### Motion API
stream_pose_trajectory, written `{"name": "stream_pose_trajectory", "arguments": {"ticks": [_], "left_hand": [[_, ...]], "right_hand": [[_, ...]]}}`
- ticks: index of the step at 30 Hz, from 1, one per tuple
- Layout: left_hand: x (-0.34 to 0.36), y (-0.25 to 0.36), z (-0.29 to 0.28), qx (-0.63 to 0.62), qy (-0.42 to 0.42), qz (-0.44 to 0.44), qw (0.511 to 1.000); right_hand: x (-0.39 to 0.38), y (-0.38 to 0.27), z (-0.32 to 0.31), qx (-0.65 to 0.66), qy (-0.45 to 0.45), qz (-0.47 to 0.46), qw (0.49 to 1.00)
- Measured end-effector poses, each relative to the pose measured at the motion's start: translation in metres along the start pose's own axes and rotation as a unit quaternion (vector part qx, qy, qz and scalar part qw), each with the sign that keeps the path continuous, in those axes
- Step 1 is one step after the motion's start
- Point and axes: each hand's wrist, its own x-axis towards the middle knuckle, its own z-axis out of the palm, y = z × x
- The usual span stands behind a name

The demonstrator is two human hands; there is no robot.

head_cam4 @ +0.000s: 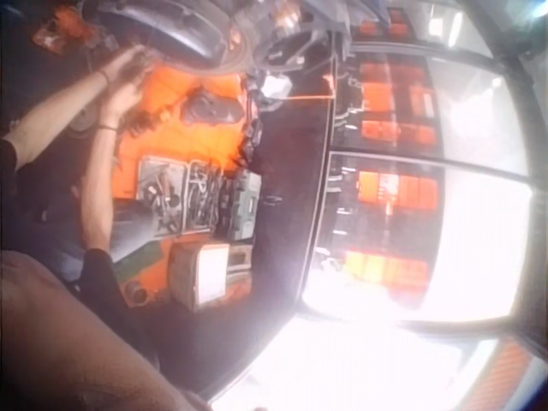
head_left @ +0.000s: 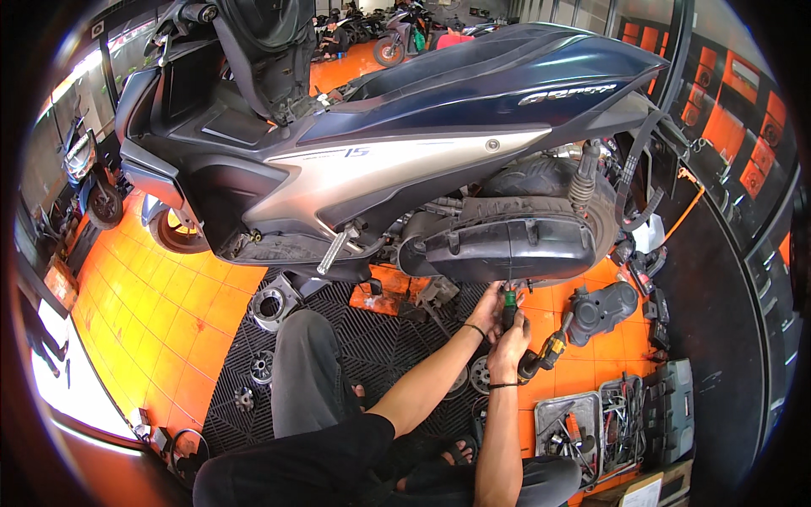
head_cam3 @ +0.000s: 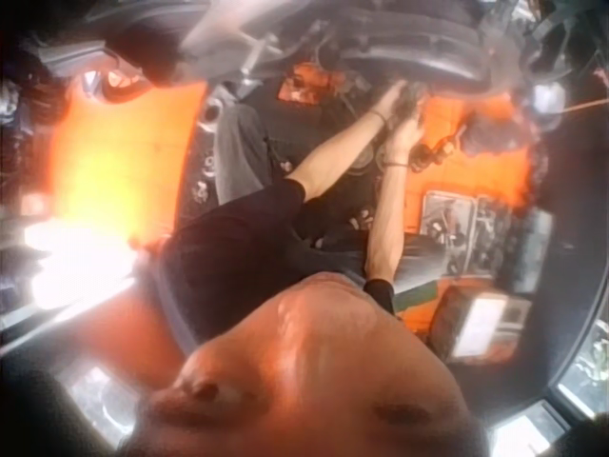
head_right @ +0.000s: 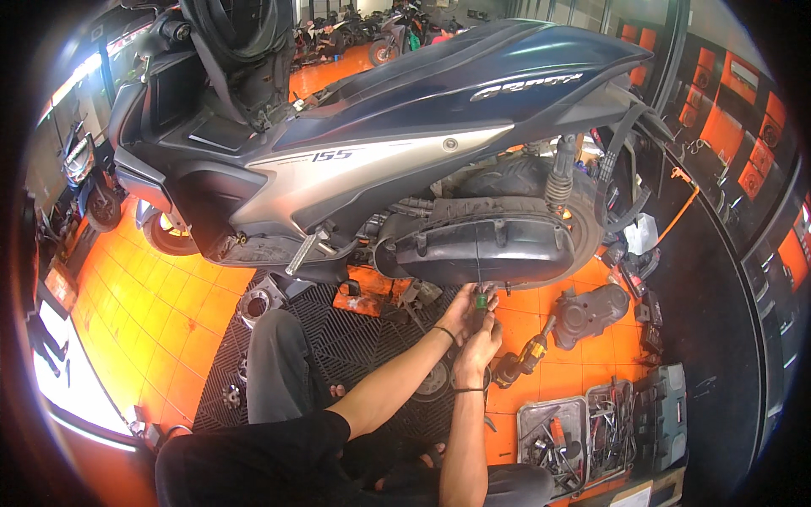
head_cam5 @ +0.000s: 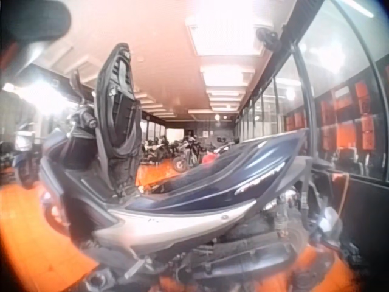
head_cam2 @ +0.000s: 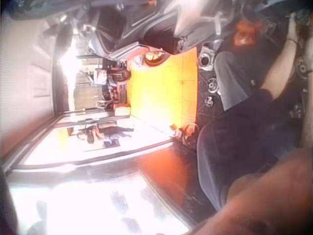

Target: The person removes several screws from a black plastic motorcycle engine cover using a screwdriver and an electric drill, then pulls the cover off to reveal an air filter and handles various tools from a metal tray on the floor.

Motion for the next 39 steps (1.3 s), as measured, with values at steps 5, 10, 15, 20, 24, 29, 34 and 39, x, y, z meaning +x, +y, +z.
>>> {"name": "stream_pose_trajectory", "arguments": {"ticks": [5,10,15,20,24,29,34,39], "left_hand": [[-0.002,-0.006,0.028,-0.093,0.023,0.047,0.994],[-0.005,0.017,0.002,-0.027,-0.017,0.107,0.994],[0.000,-0.003,0.012,-0.109,0.016,0.100,0.989],[0.012,-0.017,0.002,-0.120,0.055,0.102,0.986],[0.029,0.001,-0.020,-0.152,0.001,0.060,0.987],[0.021,-0.023,-0.003,-0.187,0.005,0.055,0.981],[0.022,-0.009,-0.009,-0.155,-0.053,0.058,0.985],[0.026,-0.014,-0.002,-0.179,-0.008,0.026,0.983]], "right_hand": [[0.011,-0.001,-0.012,-0.218,-0.008,-0.323,0.921],[-0.020,-0.019,0.009,-0.080,-0.034,-0.049,0.995],[-0.004,0.008,-0.005,-0.186,0.050,-0.291,0.937],[-0.002,0.006,-0.010,0.003,0.094,-0.002,0.996],[-0.003,0.000,-0.006,-0.066,0.012,-0.085,0.994],[0.001,0.000,-0.011,-0.235,0.058,-0.187,0.952],[-0.019,-0.018,0.003,-0.348,0.014,-0.323,0.880],[-0.018,-0.024,0.004,-0.327,0.002,-0.144,0.934]]}}
